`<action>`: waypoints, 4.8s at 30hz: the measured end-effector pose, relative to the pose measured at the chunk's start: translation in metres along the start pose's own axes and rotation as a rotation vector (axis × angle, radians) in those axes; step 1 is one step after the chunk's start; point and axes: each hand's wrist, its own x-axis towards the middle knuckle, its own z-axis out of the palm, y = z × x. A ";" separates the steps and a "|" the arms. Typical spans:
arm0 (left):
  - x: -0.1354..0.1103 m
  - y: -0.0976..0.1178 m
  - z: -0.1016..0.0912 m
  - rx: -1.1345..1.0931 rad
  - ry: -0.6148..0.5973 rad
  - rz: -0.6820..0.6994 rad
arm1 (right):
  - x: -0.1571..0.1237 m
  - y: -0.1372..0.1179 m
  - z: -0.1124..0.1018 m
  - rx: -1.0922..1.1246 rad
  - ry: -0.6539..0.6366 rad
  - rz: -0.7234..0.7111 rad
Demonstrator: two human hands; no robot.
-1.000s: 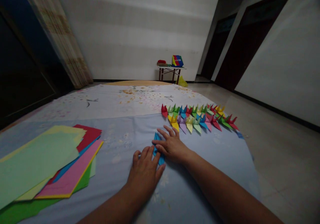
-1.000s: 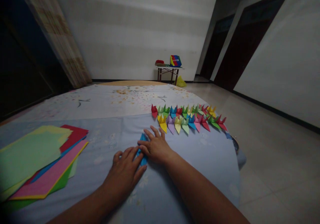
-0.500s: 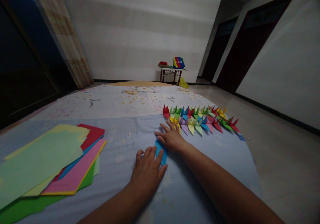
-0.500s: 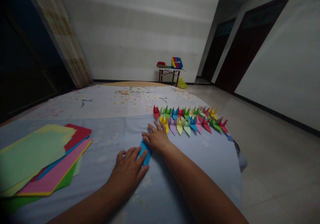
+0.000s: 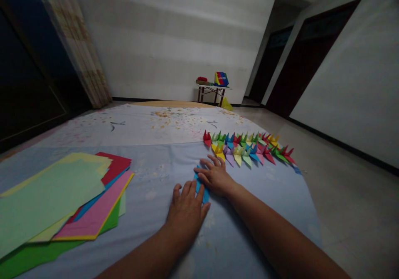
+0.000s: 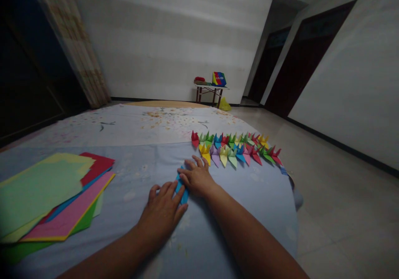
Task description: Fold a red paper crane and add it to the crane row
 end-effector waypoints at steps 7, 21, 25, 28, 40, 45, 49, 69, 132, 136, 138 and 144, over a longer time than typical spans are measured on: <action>-0.004 0.002 0.000 -0.028 -0.083 -0.001 | 0.004 0.010 0.009 0.026 0.089 -0.001; -0.005 0.000 0.002 -0.032 -0.087 -0.007 | 0.002 0.011 0.005 0.031 0.102 -0.032; -0.006 0.001 -0.001 -0.030 -0.103 -0.011 | 0.002 0.010 0.006 0.030 0.065 0.023; -0.005 0.001 -0.003 -0.031 -0.112 -0.002 | 0.002 0.010 0.006 0.030 0.032 0.062; -0.018 0.001 -0.013 -0.002 -0.248 0.062 | 0.004 0.011 0.007 0.038 -0.004 0.081; -0.029 0.007 -0.020 -0.007 -0.315 0.114 | 0.003 0.010 0.005 0.039 -0.008 0.084; -0.037 0.011 -0.030 -0.062 -0.362 0.167 | 0.002 0.010 0.005 0.038 -0.009 0.081; -0.019 0.001 -0.024 0.010 -0.252 0.168 | 0.004 0.014 0.000 0.098 0.055 0.103; -0.014 -0.014 -0.012 -0.099 -0.168 0.291 | -0.009 0.017 -0.006 -0.011 -0.081 0.015; -0.015 -0.017 -0.006 -0.091 -0.136 0.304 | -0.010 0.017 -0.007 -0.010 -0.069 0.002; -0.015 -0.017 -0.004 -0.082 -0.121 0.306 | -0.009 0.016 -0.008 -0.012 -0.058 -0.028; -0.014 -0.014 -0.007 -0.068 -0.143 0.281 | -0.002 0.015 -0.012 -0.008 -0.147 -0.190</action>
